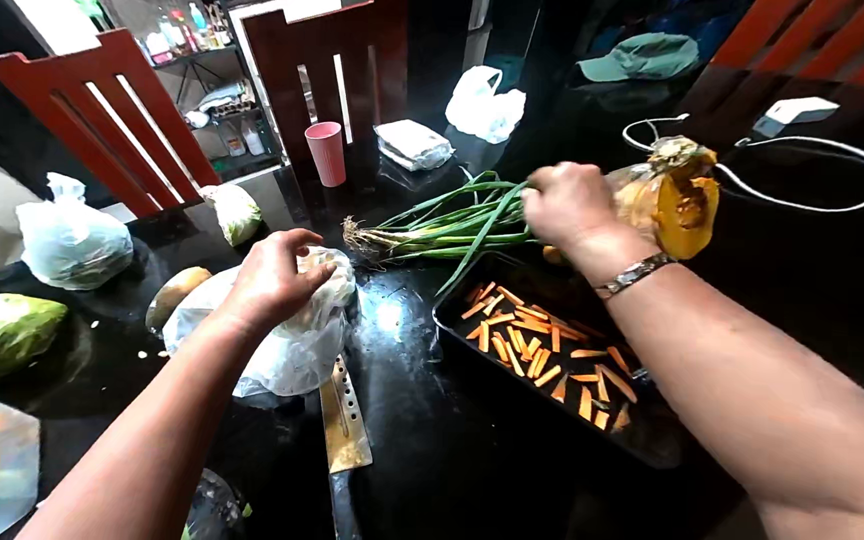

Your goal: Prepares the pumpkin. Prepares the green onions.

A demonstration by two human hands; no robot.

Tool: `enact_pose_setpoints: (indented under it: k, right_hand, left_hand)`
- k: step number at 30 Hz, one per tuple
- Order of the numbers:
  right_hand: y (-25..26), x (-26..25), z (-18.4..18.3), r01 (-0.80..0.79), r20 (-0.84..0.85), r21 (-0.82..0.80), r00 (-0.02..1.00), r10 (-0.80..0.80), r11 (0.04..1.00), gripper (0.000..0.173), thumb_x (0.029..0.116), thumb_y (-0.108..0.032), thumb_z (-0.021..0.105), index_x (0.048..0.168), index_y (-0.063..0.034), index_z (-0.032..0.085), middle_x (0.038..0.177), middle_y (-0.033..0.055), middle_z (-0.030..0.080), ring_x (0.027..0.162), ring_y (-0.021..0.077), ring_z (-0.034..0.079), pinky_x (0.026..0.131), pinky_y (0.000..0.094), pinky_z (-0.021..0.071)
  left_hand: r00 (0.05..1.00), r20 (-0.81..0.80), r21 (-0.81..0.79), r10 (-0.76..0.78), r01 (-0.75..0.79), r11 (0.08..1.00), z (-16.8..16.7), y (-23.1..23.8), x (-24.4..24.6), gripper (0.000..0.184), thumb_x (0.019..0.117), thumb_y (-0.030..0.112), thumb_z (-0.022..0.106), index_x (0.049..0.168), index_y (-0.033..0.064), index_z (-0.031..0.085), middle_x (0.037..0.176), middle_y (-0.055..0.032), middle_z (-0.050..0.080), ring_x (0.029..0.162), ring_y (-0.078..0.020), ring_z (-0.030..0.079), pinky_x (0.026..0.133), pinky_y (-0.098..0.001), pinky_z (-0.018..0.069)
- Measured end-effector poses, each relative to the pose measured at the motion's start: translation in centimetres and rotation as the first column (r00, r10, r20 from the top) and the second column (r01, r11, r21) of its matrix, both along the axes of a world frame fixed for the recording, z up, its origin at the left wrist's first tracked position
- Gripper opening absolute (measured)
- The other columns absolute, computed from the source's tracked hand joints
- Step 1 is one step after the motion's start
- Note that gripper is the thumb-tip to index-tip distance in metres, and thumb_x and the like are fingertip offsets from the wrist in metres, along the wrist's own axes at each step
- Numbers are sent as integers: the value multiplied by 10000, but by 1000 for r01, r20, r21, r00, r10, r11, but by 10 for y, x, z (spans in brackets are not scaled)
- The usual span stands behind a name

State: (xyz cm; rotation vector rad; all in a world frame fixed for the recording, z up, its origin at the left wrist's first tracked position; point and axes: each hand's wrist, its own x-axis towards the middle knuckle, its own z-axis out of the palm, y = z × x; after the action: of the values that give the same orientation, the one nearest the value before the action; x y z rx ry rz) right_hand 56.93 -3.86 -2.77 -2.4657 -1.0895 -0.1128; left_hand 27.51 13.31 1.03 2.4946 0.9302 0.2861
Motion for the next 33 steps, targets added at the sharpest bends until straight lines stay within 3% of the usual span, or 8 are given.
enact_pose_setpoints:
  k: [4,11,16,21,24,27,29,33]
  right_hand:
    - [63,-49,-5,-405,-6,9,914,405,914,216,992,-93,592,1097,17,745,1114,250,705,1101,435,662,946,635,498]
    - [138,-93,-27,-375,-192,-287,924,331,881,296,887,-108,748,1157,2,696,1190,251,673,1177,446,618,939,647,483]
    - [142,-104,-35,-434,-167,-396,900,402,809,265,868,-2,694,1132,13,709,1289,252,604,1189,451,596,907,645,500]
    - [126,-101,-25,-601,49,8,799,600,799,213,845,109,645,1046,82,708,1166,260,639,1025,439,660,869,618,527]
    - [107,-110,-21,-761,406,339,649,644,553,226,823,103,639,1022,47,732,1064,223,699,897,348,718,763,505,597]
    - [82,-136,-18,-860,576,351,510,639,371,277,842,52,669,1111,49,738,1137,222,714,966,320,726,835,421,608]
    - [71,-149,-27,-901,599,315,434,673,300,320,825,1,703,1140,37,751,1178,232,715,1001,332,715,872,411,588]
    - [55,-163,-40,-773,313,536,556,770,341,335,803,31,710,1135,69,732,1234,240,634,1106,235,661,958,293,563]
  left_hand:
    - [989,144,8,-31,30,1000,-6,-11,10,346,977,163,678,1268,-23,657,1203,-231,681,1150,-368,646,1007,-568,481]
    - [946,309,-15,-99,109,994,6,-27,-11,262,941,127,693,1167,-5,705,1107,-166,721,1038,-248,690,910,-457,537]
    - [832,525,-389,181,46,920,7,-11,-35,140,975,24,632,1088,-46,674,909,-89,703,791,-103,670,750,-275,560]
    - [722,442,-724,532,-63,687,-4,14,-36,203,1074,178,520,1109,12,632,914,-70,704,762,-137,696,694,-286,580]
    - [783,378,-812,494,25,582,-13,15,-27,450,1112,355,394,1154,-29,624,949,-121,716,822,-216,731,759,-375,612]
    - [814,419,-871,401,236,431,-21,6,-15,551,1097,495,327,1044,37,630,894,-93,725,810,-219,735,746,-407,619]
    - [745,464,-875,480,301,379,-24,-6,-6,399,1091,385,419,925,93,635,756,-21,694,661,-115,686,614,-288,586]
    - [604,457,-887,653,256,384,-30,-17,0,73,1045,76,519,1112,83,547,856,-42,653,687,-112,656,619,-274,575]
